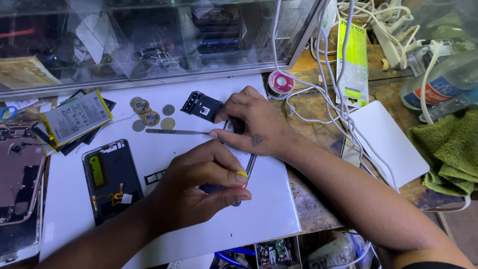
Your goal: The person uses a screwdriver to tighten screws on the back of a disassembled smartphone. They then align the phone's back cover with the main body and press the edges to snap it into place, completing the reassembly.
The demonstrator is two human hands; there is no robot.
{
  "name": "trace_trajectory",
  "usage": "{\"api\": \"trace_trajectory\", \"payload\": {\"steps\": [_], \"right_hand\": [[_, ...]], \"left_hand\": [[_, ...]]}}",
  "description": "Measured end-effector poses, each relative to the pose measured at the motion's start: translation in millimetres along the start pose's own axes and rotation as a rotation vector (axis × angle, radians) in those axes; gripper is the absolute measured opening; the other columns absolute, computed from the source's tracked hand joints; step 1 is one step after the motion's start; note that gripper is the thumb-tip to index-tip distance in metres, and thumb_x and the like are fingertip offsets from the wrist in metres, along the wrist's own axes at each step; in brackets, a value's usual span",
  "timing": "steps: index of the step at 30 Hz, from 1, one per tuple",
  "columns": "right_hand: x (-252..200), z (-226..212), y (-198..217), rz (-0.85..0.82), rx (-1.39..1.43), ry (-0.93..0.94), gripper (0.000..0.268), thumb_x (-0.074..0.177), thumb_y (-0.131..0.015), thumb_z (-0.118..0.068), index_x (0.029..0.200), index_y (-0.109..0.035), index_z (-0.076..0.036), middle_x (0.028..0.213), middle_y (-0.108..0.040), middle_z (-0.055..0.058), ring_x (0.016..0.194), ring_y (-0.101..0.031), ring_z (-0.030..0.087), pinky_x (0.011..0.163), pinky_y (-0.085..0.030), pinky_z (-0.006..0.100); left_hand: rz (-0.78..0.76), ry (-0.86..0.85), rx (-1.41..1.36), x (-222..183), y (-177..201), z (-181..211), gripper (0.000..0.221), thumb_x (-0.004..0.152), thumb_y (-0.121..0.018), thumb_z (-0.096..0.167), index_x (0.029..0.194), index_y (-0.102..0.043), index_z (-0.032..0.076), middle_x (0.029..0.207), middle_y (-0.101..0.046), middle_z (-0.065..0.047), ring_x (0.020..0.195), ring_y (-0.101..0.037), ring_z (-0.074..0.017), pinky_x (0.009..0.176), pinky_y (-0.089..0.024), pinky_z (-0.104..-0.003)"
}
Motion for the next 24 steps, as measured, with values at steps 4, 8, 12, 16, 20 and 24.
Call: {"api": "trace_trajectory", "payload": {"steps": [4,8,12,16,20,24], "right_hand": [[0,-1,1,-0.004,0.009,-0.003,0.035,0.086,-0.079,-0.041,0.098,-0.077,-0.009,0.095,-0.067,0.006,0.094,-0.056,0.026,0.082,-0.05,0.037],[1,-3,2,0.003,0.013,0.007,0.034,0.086,-0.079,-0.041,0.098,-0.077,-0.009,0.095,-0.067,0.006,0.095,-0.057,0.026,0.083,-0.049,0.037],[2,-5,2,-0.005,0.016,-0.028,0.032,0.084,-0.08,-0.04,0.095,-0.077,-0.01,0.091,-0.067,0.006,0.092,-0.057,0.026,0.081,-0.049,0.037],[2,-5,1,0.012,0.016,0.002,0.031,0.085,-0.08,-0.039,0.096,-0.077,-0.01,0.093,-0.068,0.006,0.093,-0.057,0.026,0.08,-0.049,0.037],[1,-4,2,0.01,0.009,0.001,0.031,0.085,-0.08,-0.039,0.095,-0.077,-0.01,0.092,-0.067,0.006,0.092,-0.057,0.026,0.08,-0.049,0.038],[1,-5,2,0.004,0.009,-0.008,0.031,0.086,-0.079,-0.04,0.096,-0.077,-0.01,0.091,-0.067,0.006,0.092,-0.057,0.026,0.08,-0.05,0.037]], "left_hand": [[0.017,-0.003,0.054,1,0,0,0.026,0.089,-0.085,0.006,0.102,-0.062,0.01,0.099,-0.071,-0.006,0.092,-0.075,-0.0165,0.079,-0.062,-0.029],[0.012,0.021,0.025,3,0,5,0.023,0.088,-0.083,0.003,0.098,-0.063,0.008,0.095,-0.073,-0.007,0.089,-0.076,-0.0167,0.078,-0.062,-0.029],[-0.007,0.044,-0.034,5,0,8,0.02,0.09,-0.081,0.0,0.096,-0.064,0.007,0.094,-0.074,-0.007,0.09,-0.078,-0.0171,0.082,-0.065,-0.03],[-0.036,0.032,-0.048,5,0,10,0.018,0.091,-0.079,-0.002,0.097,-0.064,0.007,0.094,-0.074,-0.007,0.093,-0.079,-0.018,0.086,-0.066,-0.031],[-0.058,0.018,-0.049,5,1,10,0.018,0.091,-0.079,-0.001,0.1,-0.065,0.006,0.098,-0.075,-0.008,0.097,-0.079,-0.0194,0.088,-0.065,-0.032],[0.018,0.161,-0.03,8,10,1,0.022,0.087,-0.081,0.002,0.103,-0.067,0.006,0.1,-0.076,-0.008,0.088,-0.074,-0.0165,0.081,-0.061,-0.029]]}}
Point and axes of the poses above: each hand's wrist, its own x-axis towards the middle knuckle, its own y-axis out of the back of the hand, z = x × y, the point moved 2 cm from there along x, towards the middle knuckle
